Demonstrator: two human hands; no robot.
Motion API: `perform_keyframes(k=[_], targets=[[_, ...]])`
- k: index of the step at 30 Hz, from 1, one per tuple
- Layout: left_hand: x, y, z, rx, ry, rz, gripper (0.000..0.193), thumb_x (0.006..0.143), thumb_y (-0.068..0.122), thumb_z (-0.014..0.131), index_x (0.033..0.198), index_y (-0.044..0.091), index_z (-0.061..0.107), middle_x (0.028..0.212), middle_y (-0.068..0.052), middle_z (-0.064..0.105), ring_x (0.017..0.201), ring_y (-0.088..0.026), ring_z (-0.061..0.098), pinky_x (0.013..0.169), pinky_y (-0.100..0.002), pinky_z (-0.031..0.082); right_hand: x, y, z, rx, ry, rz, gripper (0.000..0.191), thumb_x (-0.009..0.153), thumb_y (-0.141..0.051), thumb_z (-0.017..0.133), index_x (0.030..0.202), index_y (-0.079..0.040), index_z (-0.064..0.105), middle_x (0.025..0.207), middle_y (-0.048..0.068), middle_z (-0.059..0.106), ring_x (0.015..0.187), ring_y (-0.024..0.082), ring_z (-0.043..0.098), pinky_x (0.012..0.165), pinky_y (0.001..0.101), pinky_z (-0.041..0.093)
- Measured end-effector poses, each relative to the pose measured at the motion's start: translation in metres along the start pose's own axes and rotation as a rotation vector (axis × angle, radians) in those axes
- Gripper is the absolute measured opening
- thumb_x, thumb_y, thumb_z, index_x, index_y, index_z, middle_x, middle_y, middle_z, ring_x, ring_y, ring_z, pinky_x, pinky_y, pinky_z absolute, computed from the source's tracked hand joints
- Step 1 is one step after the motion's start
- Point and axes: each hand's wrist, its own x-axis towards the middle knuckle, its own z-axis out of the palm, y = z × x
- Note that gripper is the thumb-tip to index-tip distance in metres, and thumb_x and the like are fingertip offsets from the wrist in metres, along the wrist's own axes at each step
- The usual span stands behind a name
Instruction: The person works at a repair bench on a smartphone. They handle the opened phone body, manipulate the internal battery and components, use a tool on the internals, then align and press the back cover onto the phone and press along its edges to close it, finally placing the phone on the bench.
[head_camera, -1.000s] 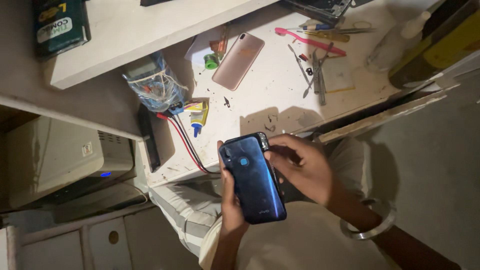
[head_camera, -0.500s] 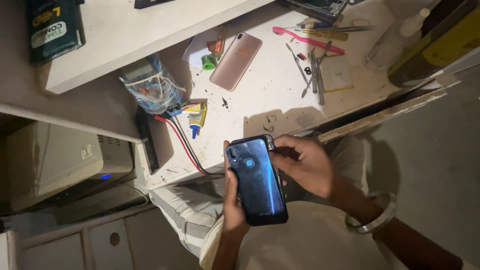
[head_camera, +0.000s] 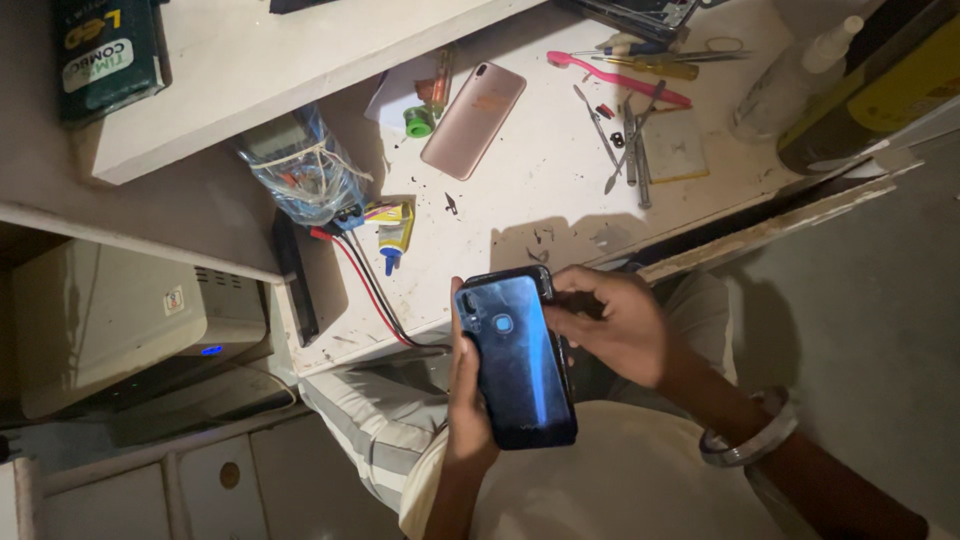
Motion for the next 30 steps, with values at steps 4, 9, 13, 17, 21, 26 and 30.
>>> perform_keyframes(k=[4, 9, 13, 17, 21, 26, 30], targets=[[0.000, -0.001, -0.001, 0.028, -0.016, 0.020, 0.074, 0.108, 0.041, 0.038, 0.169, 0.015, 0.006, 0.160, -0.012, 0.039, 0.134, -0.020, 0.053, 0.111, -0.036, 0.046, -0.001, 0.003, 0.001, 0.026, 0.007, 0.036, 0.015, 0.097, -0.011, 0.071, 0.091, 0.002, 0.067, 0.070, 0.002, 0.063, 0.062, 0.006, 0.059, 0.055, 0.0255, 0.050], [-0.004, 0.000, 0.001, -0.020, -0.023, -0.037, 0.073, 0.107, 0.041, 0.036, 0.168, 0.018, 0.004, 0.153, -0.013, 0.044, 0.121, -0.023, 0.060, 0.102, -0.040, 0.052, -0.002, 0.004, 0.002, 0.060, 0.033, 0.063, 0.009, 0.094, -0.008, 0.068, 0.096, 0.000, 0.070, 0.069, 0.000, 0.063, 0.060, 0.006, 0.060, 0.055, 0.0253, 0.051], [-0.003, 0.000, 0.001, -0.070, -0.073, -0.025, 0.073, 0.108, 0.040, 0.038, 0.168, 0.020, 0.001, 0.147, -0.015, 0.048, 0.112, -0.026, 0.064, 0.097, -0.043, 0.055, -0.002, 0.005, 0.000, -0.009, 0.028, 0.025, 0.011, 0.093, -0.006, 0.065, 0.099, 0.000, 0.071, 0.070, 0.000, 0.066, 0.061, 0.006, 0.061, 0.056, 0.0249, 0.053], [-0.004, 0.001, 0.004, -0.085, -0.062, -0.020, 0.076, 0.109, 0.041, 0.040, 0.171, 0.020, 0.003, 0.145, -0.019, 0.052, 0.114, -0.029, 0.064, 0.097, -0.043, 0.055, -0.003, 0.007, -0.002, 0.041, -0.017, 0.014, 0.014, 0.096, -0.006, 0.062, 0.104, 0.002, 0.071, 0.073, 0.002, 0.066, 0.064, 0.007, 0.062, 0.059, 0.0261, 0.054], [-0.002, 0.002, 0.009, -0.187, -0.118, -0.031, 0.076, 0.106, 0.045, 0.040, 0.167, 0.028, -0.003, 0.134, -0.027, 0.057, 0.106, -0.036, 0.068, 0.088, -0.047, 0.060, -0.005, 0.006, -0.004, 0.167, -0.065, 0.026, 0.019, 0.098, -0.007, 0.058, 0.111, 0.002, 0.068, 0.080, 0.002, 0.066, 0.072, 0.007, 0.062, 0.066, 0.0258, 0.055], [-0.002, 0.003, 0.010, -0.202, -0.142, -0.009, 0.081, 0.104, 0.037, 0.049, 0.165, 0.027, -0.004, 0.136, -0.024, 0.057, 0.106, -0.033, 0.068, 0.085, -0.044, 0.060, -0.008, 0.000, -0.002, 0.099, -0.014, 0.086, 0.019, 0.096, -0.010, 0.064, 0.112, 0.000, 0.069, 0.079, 0.002, 0.064, 0.072, 0.008, 0.059, 0.065, 0.0249, 0.050], [0.000, 0.005, 0.010, 0.068, 0.032, 0.022, 0.084, 0.105, 0.022, 0.060, 0.172, 0.013, 0.011, 0.142, -0.019, 0.055, 0.114, -0.023, 0.061, 0.098, -0.033, 0.052, -0.011, -0.003, 0.000, 0.141, 0.007, 0.060, 0.017, 0.098, -0.010, 0.063, 0.109, 0.000, 0.070, 0.080, 0.001, 0.064, 0.072, 0.009, 0.059, 0.066, 0.0248, 0.050]])
